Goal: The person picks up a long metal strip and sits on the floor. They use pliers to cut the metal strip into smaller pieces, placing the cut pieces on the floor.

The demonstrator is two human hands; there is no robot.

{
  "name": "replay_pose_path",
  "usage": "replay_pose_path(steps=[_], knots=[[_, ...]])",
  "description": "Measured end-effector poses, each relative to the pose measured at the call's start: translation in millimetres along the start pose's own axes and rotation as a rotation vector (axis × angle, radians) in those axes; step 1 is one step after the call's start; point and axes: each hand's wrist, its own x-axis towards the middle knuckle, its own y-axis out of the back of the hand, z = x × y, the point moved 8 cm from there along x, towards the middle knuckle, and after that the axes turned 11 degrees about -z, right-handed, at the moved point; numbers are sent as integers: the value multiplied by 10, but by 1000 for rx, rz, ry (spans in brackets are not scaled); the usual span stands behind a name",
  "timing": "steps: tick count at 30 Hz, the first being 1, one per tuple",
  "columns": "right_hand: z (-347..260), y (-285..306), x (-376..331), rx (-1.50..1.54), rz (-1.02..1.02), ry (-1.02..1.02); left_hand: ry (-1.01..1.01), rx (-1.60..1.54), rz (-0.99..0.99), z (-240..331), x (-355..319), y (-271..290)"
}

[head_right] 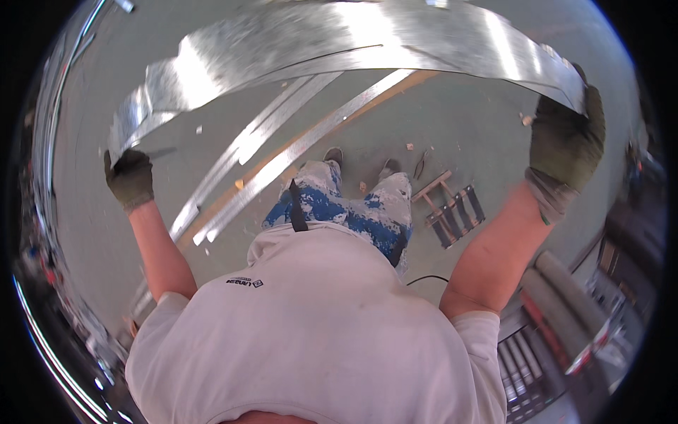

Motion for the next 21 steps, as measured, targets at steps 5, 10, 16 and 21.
replay_pose_path(steps=[5,10,16,21], knots=[[-130,-220,747,-482,321,55,-74,-120,104,250,-263,-254],[550,112,1166,-345,256,-230,-320,-178,438,95,-955,-56],[1876,1595,1021,-349,123,-480,-449,-123,497,-836,-1546,748],[2155,2938,641,-531,280,-464,-345,-287,741,-2284,-2100,1645]])
